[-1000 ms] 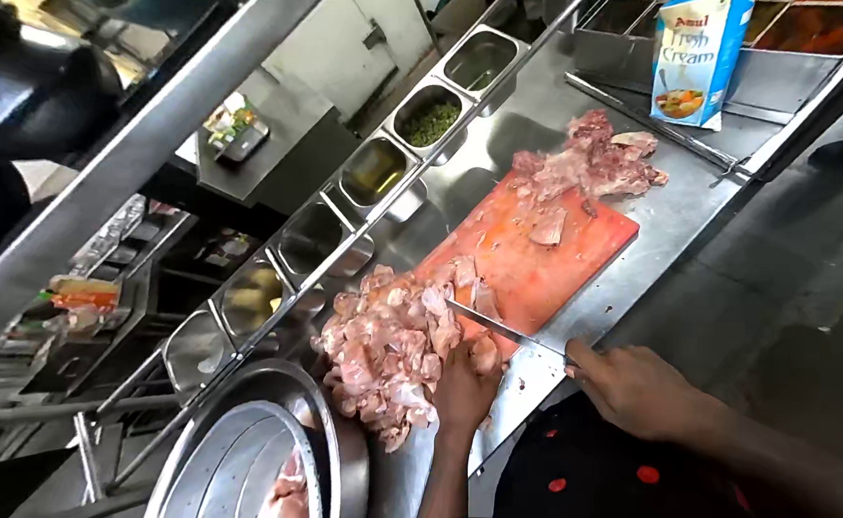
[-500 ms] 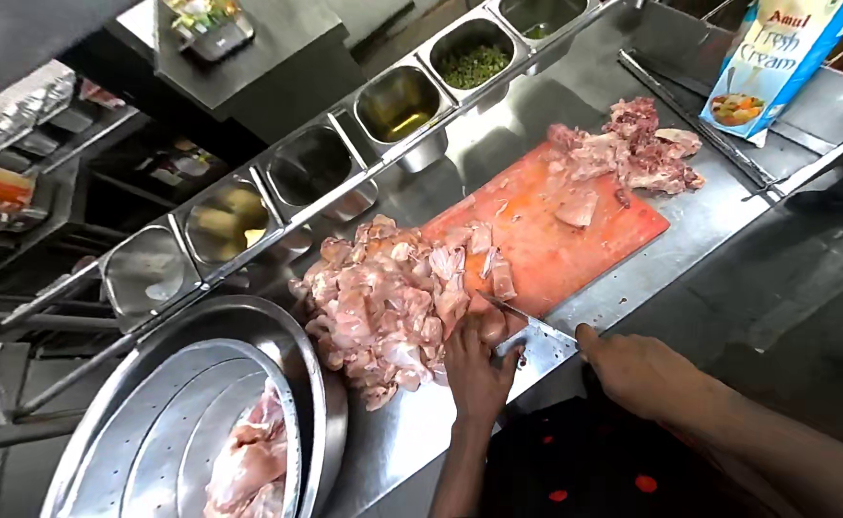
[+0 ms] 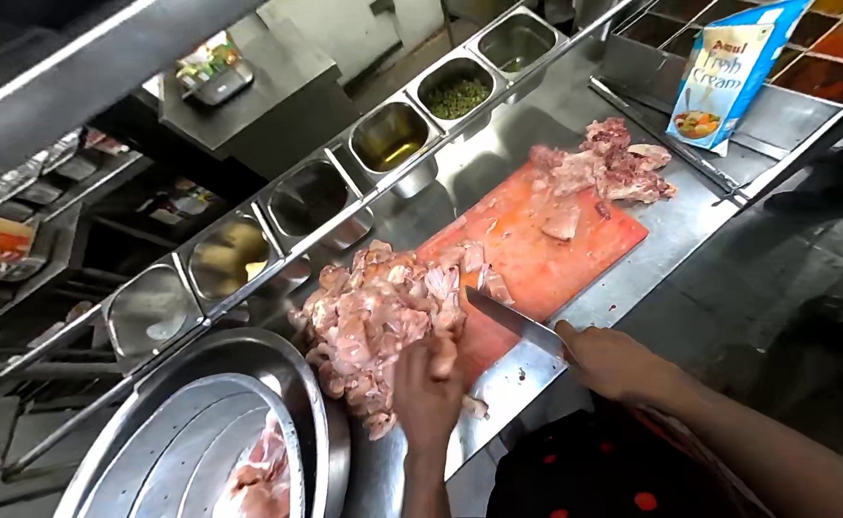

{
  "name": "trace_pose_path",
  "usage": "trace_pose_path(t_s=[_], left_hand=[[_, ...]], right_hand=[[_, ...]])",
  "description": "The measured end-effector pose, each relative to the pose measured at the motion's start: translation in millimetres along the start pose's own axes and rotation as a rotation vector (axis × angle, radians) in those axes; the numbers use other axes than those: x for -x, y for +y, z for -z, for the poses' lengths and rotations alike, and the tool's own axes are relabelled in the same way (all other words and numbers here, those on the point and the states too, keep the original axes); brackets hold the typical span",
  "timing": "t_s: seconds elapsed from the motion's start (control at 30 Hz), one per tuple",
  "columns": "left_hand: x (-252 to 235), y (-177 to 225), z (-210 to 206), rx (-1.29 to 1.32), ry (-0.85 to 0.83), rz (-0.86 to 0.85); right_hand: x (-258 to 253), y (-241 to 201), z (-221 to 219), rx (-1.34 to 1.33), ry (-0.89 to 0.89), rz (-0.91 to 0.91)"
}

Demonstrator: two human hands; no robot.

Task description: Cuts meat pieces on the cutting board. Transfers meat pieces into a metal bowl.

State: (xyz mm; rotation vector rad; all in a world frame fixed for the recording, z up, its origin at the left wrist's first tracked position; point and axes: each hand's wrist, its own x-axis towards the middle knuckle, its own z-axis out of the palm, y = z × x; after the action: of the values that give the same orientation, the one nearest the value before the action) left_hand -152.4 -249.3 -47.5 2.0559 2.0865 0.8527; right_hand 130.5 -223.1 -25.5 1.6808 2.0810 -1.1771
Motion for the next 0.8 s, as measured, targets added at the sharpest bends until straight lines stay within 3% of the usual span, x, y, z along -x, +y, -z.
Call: trace_pose_path(t_s=[0.1,0.2,0.27,0.33,0.43,0.53,0.63,0.8], left_hand=[[-33,-6,28,-0.166,0.138,0.069],[-65,13,34,-0.227,0.022,0.184],[-78,43,9,-0.181,-0.137,0.096],[-79,71,-45,-0.142,-0.3,-0.03],[-74,87,-113,-0.244,-0.486,-0.032],[-93,91,-124,-0.161,-0.44,-0.006],[-124,120,-124,-0.018,-0.367,-0.045],[-143,196,-166,-0.172,-0.62,-0.156]], right_hand=[[11,32,1,-0.336,0.066,0.046],[28,58,0,-0.57,0.227,-0.015],[34,78,0,-0.647,0.351,-0.066],[42,99,-3,-0.724,0.428,-0.102],[65,131,-20,-0.793,0.503,-0.143],[89,166,-51,-0.848,0.585,-0.163],[107,186,-78,-0.962,0.647,-0.213],[123,198,-81,-1.031,0.703,-0.245]])
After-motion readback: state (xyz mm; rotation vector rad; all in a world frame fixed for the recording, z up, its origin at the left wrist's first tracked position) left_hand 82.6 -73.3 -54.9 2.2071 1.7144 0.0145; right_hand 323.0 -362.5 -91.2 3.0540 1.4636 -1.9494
